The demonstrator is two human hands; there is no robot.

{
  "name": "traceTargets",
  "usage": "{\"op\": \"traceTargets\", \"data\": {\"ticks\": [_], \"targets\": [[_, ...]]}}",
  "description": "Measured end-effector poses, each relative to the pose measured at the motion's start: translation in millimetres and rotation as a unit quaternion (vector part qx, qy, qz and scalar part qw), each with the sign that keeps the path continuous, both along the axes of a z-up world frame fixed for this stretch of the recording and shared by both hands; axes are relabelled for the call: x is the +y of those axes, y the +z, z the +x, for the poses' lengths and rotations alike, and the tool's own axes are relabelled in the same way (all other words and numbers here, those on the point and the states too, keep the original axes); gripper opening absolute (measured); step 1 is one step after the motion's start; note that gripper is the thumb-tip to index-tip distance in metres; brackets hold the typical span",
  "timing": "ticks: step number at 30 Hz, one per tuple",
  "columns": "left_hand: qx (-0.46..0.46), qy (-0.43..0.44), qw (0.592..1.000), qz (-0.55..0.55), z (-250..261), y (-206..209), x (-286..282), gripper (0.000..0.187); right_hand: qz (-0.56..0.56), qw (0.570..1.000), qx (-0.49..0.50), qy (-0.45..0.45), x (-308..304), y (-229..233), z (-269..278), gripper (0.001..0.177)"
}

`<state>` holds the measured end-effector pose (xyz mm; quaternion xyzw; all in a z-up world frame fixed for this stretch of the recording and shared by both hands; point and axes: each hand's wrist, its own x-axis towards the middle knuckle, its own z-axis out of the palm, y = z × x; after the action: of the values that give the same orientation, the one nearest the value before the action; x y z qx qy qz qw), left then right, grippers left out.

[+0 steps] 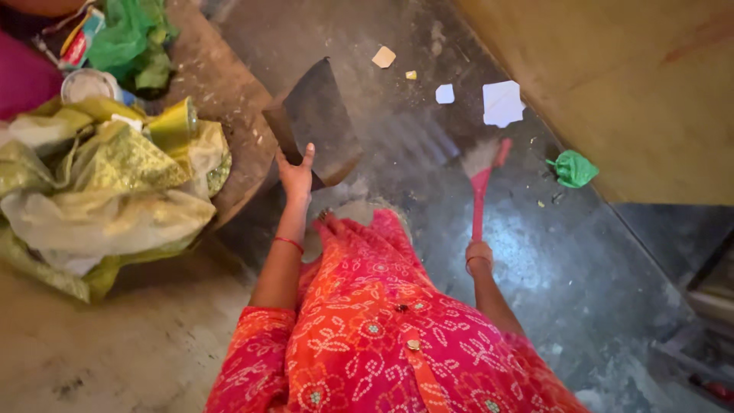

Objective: The person sweeps debris from the floor across multiple rooms using a broom and a dustpan held in their hands.

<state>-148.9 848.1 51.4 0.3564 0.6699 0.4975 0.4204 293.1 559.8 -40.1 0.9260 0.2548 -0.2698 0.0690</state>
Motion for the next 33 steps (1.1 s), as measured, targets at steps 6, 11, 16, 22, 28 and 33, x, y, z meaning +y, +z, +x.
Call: {"op": "traceTargets", "data": {"ticks": [6, 11, 16, 22, 28, 33], "targets": [[-0.090, -0.033, 0.995, 0.036, -3, -15, 29, 0.077, 0.027, 0.998, 0.044, 0.037, 10, 103, -92, 0.059], [-0.082, -0.033, 0.995, 0.043, -3, -19, 50, 0.083, -0.049, 0.990, 0.081, 0.106, 24, 112, -135, 0.056], [-0.042, -0.027, 0.998, 0.031, -16, -12, 71, 0.090, -0.119, 0.977, 0.083, 0.157, 22, 97, -140, 0.053], [-0.006, -0.017, 1.000, -0.017, -43, 1, 85, 0.082, -0.080, 0.996, 0.028, 0.029, -1, 60, -91, 0.058], [-0.008, 0.023, 0.998, 0.055, -54, -18, 93, 0.093, 0.051, 0.995, 0.067, -0.048, 69, 101, -124, 0.061], [-0.039, 0.042, 0.998, 0.016, -46, -13, 103, 0.091, 0.152, 0.977, 0.120, 0.085, 159, 104, -141, 0.062]]}}
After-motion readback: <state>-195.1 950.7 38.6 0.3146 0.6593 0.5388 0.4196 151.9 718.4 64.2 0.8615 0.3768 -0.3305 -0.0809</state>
